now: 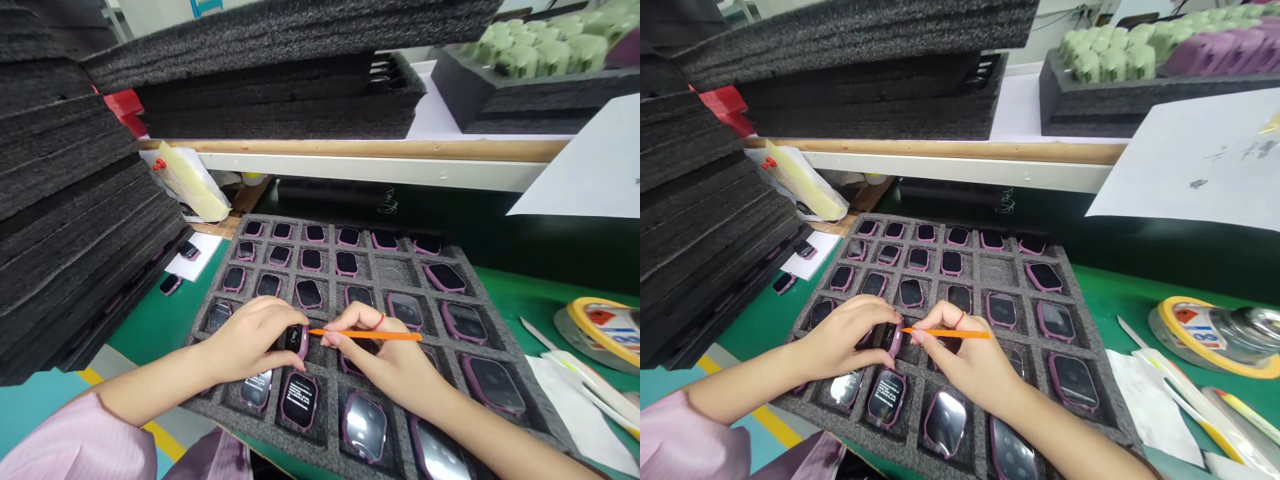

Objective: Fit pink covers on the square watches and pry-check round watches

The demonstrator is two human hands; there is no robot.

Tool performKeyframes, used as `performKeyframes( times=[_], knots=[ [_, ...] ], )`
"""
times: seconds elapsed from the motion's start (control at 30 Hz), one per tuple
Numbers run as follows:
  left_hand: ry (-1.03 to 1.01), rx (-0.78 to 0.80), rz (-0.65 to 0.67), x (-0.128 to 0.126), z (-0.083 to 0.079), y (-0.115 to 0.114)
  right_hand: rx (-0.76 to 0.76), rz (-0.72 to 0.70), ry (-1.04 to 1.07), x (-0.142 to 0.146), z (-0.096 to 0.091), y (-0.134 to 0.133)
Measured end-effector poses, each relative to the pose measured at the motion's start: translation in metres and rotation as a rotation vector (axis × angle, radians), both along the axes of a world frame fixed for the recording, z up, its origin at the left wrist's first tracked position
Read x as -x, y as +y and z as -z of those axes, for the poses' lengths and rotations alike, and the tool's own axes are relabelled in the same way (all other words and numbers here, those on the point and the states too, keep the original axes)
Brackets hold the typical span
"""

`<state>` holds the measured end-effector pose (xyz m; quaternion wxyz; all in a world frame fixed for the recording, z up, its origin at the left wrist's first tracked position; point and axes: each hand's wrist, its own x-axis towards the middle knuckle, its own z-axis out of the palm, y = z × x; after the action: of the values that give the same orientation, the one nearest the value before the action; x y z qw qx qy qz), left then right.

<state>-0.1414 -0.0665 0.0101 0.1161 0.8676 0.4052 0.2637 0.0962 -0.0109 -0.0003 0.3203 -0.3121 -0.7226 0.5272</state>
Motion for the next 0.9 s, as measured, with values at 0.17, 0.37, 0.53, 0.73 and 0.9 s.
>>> performKeyframes(
  times=[0.17, 0.37, 0.53, 0.73, 0.9],
  knots=[
    [-0.009, 0.073, -0.046, 0.002, 0.0, 0.0, -0.005, -0.001, 0.006, 0.001, -0.001, 0.0],
    [-0.012, -0.124, 0.17, -0.011, -0.013, -0.01, 0.0, 0.025, 0.017, 0.004, 0.0, -0.001],
    [0.208, -0.104, 0.284, -0.023, -0.016, -0.028, -0.005, 0.076, 0.041, 0.002, 0.0, 0.0],
    [0.226, -0.035, 0.137, -0.012, -0.018, -0.049, 0.048, 0.181, 0.121, -0.003, -0.021, -0.018],
    [0.109, -0.092, 0.029, -0.01, -0.008, -0.063, 0.186, 0.004, 0.094, 0.0, -0.017, -0.047]
  ],
)
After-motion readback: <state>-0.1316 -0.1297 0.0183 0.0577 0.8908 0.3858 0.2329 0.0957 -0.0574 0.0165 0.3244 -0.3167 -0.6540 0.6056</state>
